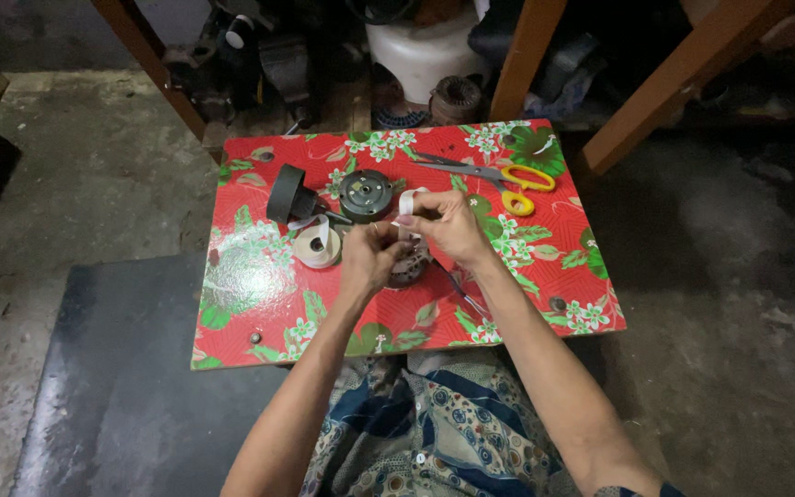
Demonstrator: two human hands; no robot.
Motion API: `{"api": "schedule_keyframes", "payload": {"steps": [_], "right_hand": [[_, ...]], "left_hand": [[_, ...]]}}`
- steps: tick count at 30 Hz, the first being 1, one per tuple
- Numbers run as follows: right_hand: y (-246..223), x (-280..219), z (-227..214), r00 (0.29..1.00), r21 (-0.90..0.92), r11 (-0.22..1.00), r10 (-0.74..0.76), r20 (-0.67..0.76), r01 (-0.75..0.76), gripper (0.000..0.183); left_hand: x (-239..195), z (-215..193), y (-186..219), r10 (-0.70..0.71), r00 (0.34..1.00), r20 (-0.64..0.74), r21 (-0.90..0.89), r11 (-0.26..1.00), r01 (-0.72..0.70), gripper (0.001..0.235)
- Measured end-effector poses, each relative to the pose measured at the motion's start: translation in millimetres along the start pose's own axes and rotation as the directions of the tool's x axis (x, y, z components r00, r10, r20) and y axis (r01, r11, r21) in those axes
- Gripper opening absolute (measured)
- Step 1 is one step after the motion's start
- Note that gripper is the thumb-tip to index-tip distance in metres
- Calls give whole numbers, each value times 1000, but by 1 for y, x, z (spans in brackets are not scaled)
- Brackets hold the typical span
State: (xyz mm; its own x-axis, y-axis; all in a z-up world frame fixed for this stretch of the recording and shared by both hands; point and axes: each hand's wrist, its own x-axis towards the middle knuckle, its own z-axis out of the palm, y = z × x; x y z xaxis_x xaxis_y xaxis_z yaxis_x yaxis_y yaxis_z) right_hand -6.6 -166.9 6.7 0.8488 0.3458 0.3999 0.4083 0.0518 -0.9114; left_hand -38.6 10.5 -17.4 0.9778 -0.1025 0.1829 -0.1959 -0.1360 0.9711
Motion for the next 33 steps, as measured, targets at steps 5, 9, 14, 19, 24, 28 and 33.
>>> {"api": "schedule_keyframes", "payload": {"steps": [5, 9, 14, 19, 24, 28, 33], "right_hand": [[3, 8, 3, 999, 31, 999, 14, -33, -13, 10], [9, 15, 5, 996, 89, 993, 79, -48, -75, 7], [13, 18, 2, 985, 151, 976, 168, -45, -160, 6], [15, 12, -5, 989, 332, 933, 148, 1, -140, 4], [11, 11, -14, 979, 458, 869, 200, 20, -187, 7], [4, 15, -18, 981, 482, 860, 193, 0, -169, 8], [-4, 23, -20, 981, 450, 883, 185, -62, -138, 5]], "left_hand": [[12, -7, -3, -15, 1000, 19, 86, 996, 13, 11], [19, -12, -10, -73, 995, 62, -45, 996, 76, 11], [22, -14, -18, -7, 999, 42, -46, 999, 9, 10], [15, 0, -17, 87, 993, -78, -53, 994, -91, 14], [12, -1, -6, 393, 903, -173, 163, 916, -368, 19], [17, 1, -3, 132, 969, -209, 245, 966, -78, 26], [25, 9, -13, 142, 943, -301, 245, 967, -68, 28]]}}
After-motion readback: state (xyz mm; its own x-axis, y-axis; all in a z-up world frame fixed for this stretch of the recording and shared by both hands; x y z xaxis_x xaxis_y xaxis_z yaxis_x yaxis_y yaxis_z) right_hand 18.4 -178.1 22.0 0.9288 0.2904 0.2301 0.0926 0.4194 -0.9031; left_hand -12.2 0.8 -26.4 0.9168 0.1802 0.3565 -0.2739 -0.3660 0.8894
